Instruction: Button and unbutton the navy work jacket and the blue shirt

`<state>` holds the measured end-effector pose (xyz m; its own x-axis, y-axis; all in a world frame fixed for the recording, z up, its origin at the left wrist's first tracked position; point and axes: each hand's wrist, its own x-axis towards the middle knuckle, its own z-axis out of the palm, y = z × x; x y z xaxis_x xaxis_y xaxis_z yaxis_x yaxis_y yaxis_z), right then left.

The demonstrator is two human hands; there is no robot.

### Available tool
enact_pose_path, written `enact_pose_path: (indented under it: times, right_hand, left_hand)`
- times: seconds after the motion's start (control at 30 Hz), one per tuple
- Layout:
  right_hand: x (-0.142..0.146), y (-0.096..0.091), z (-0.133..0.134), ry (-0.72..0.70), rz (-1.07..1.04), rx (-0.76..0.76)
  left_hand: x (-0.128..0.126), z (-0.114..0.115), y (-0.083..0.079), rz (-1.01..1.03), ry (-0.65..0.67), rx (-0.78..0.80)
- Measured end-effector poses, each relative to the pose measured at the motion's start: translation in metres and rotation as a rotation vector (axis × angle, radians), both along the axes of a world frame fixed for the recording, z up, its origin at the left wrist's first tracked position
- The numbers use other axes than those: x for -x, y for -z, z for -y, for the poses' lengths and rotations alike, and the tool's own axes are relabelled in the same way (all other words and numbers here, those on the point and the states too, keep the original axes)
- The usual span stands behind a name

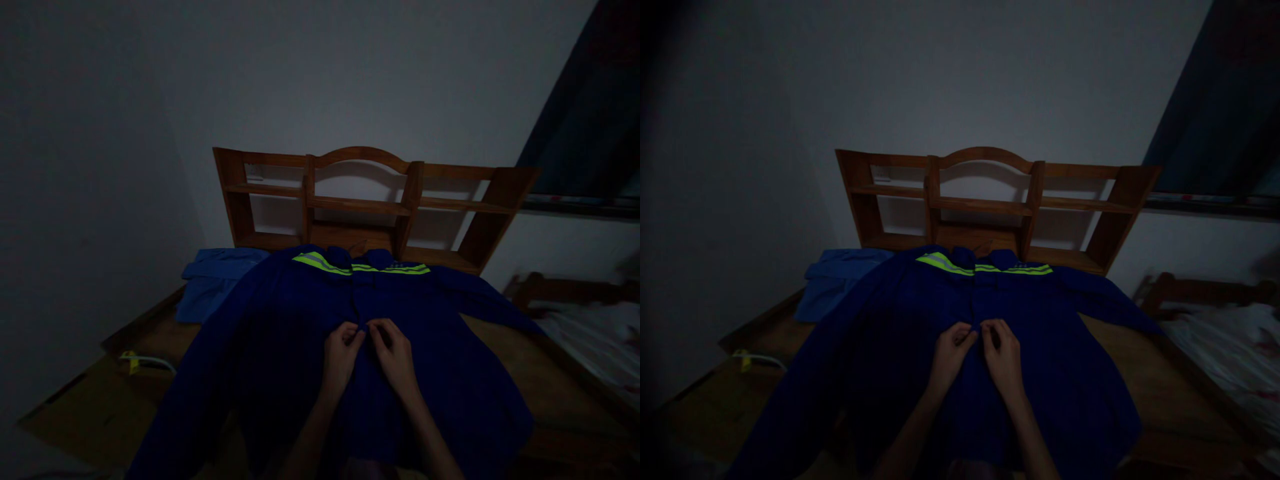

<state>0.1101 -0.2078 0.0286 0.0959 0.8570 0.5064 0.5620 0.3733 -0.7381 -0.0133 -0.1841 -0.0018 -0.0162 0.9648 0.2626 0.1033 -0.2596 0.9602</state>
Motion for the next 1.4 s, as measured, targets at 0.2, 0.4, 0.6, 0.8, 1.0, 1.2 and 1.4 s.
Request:
enact_pose_path:
  times: [0.2,0.4,0.6,0.8,1.0,1.2,1.4]
  right_hand:
    - [0.001,-0.003,0.002,-0.017,0.016,0.016]
    - [0.003,-0.004,0.003,-0.039,0.034,0.026]
    - [0.004,-0.003,0.003,-0.045,0.016,0.027]
    - [0.000,-0.003,0.003,-0.052,0.016,0.038]
    - [0.008,-0.002,0.003,-0.045,-0.011,0.037]
    - [-0.072,-0.011,0.001,0.257,0.064,0.054]
    - [-0.194,-0.016,0.032,0.463,0.532,0.346]
  left_hand:
    - [-0.001,0.002,-0.002,-0.038,0.020,-0.027]
    - [0.000,0.001,0.001,-0.086,0.000,-0.044]
    - [-0.002,0.003,-0.003,-0.019,0.017,-0.033]
    - [-0.001,0.002,-0.002,-0.043,-0.006,-0.031]
    - [-0.006,0.002,0.001,-0.062,-0.062,-0.067]
    - [0.068,0.010,-0.031,-0.386,-0.276,-0.192]
    - [0.205,0.019,-0.054,-0.934,-0.452,0.153]
